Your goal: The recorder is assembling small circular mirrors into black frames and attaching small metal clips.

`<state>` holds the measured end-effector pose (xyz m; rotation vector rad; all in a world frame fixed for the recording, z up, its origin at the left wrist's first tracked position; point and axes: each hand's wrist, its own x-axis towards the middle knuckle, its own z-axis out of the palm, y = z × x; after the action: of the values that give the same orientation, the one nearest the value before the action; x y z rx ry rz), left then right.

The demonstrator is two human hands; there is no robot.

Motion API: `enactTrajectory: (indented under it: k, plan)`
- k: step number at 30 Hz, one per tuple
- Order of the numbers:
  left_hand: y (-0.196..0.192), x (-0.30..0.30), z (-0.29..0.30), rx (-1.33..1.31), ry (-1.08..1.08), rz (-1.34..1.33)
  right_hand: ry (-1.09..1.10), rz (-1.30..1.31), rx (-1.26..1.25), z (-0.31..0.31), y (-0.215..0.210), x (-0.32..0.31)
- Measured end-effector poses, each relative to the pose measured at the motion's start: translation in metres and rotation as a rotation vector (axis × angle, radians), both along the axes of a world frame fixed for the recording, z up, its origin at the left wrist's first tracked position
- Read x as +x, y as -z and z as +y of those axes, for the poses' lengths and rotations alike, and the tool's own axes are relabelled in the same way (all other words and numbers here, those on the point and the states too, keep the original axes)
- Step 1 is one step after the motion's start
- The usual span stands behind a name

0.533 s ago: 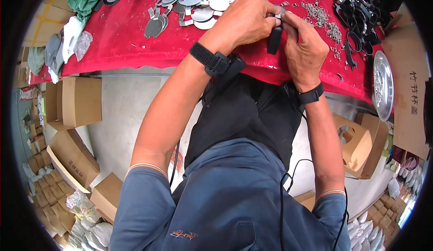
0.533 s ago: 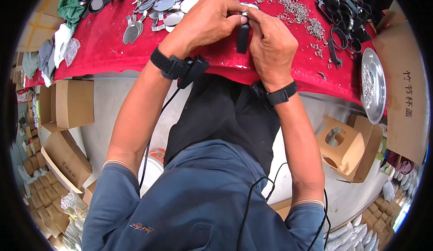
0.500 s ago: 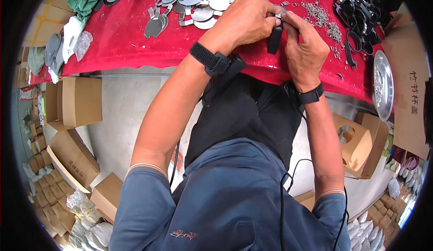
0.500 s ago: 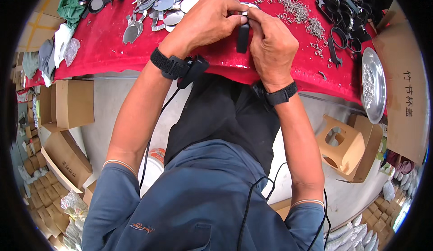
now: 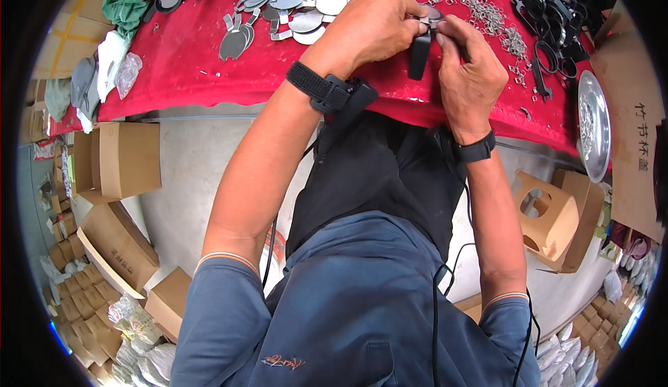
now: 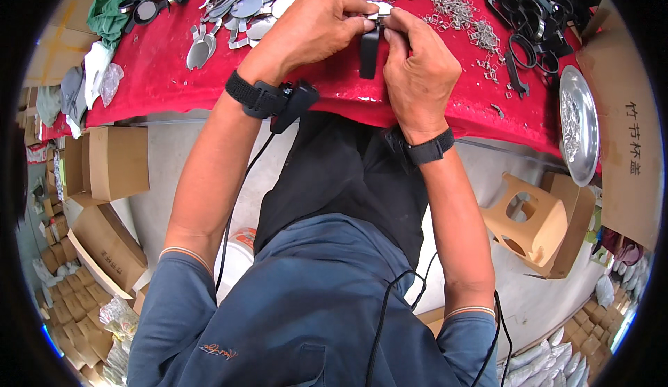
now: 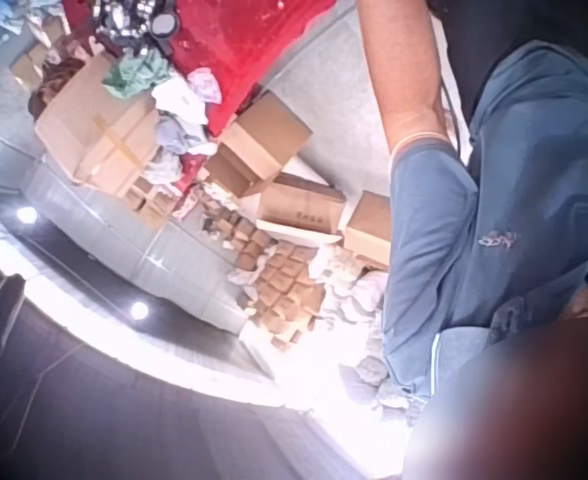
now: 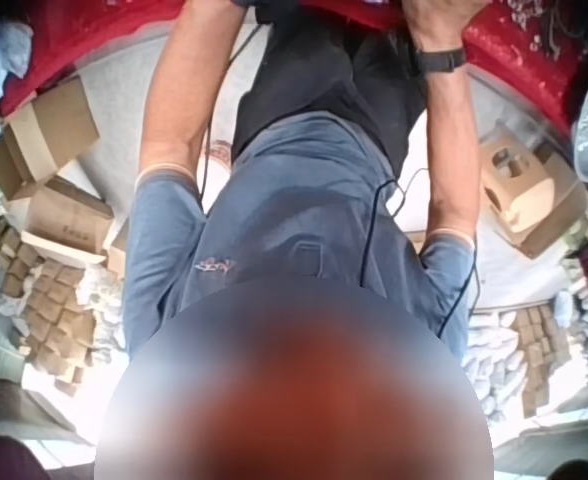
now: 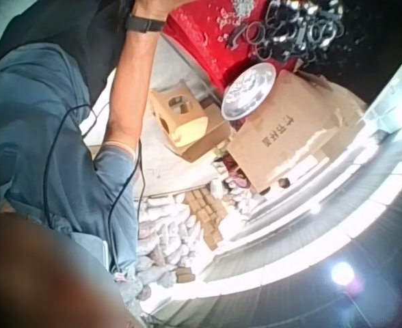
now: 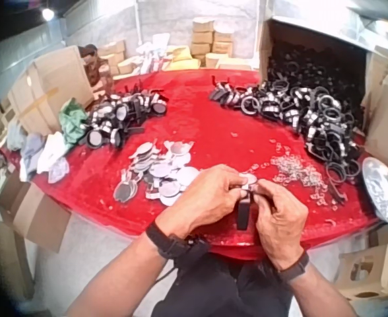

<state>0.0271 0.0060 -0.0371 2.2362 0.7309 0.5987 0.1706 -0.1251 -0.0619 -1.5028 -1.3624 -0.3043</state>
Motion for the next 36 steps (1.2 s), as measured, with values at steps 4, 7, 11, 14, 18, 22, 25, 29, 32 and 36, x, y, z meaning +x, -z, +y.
enactTrajectory:
  k: [4, 7, 11, 14, 18, 22, 25, 29, 32, 36]
  plan:
    - [-0.008, -0.002, 0.009, -0.032, 0.034, 0.057, -0.031, 0.099, -0.024, -0.005, -0.001, 0.000]
    - [-0.027, 0.003, 0.010, -0.072, 0.147, 0.092, -0.077, -0.011, -0.030, 0.000, -0.007, 0.011]
    - [-0.024, 0.005, 0.016, 0.110, 0.160, 0.148, -0.163, -0.103, -0.041, 0.010, -0.007, 0.019]
    - [-0.021, 0.011, 0.016, 0.086, 0.136, 0.195, -0.126, -0.164, -0.116, 0.011, -0.009, 0.022]
    - [-0.023, 0.006, 0.017, 0.146, 0.165, 0.217, -0.199, -0.300, -0.177, 0.017, -0.017, 0.033]
    - [-0.024, 0.003, 0.009, 0.102, 0.121, 0.195, -0.162, -0.263, -0.167, 0.013, -0.010, 0.025]
    - [-0.026, 0.001, 0.014, 0.045, 0.130, 0.170, -0.125, -0.236, -0.124, 0.012, -0.010, 0.021]
    - [-0.028, 0.001, 0.012, 0.055, 0.152, 0.086, -0.126, -0.205, -0.141, 0.013, -0.009, 0.019]
    - [-0.025, 0.003, 0.010, 0.062, 0.078, 0.112, -0.135, -0.179, -0.131, 0.014, -0.009, 0.019]
    - [-0.024, 0.010, 0.003, 0.111, 0.077, 0.072, -0.144, -0.150, -0.135, 0.009, -0.008, 0.023]
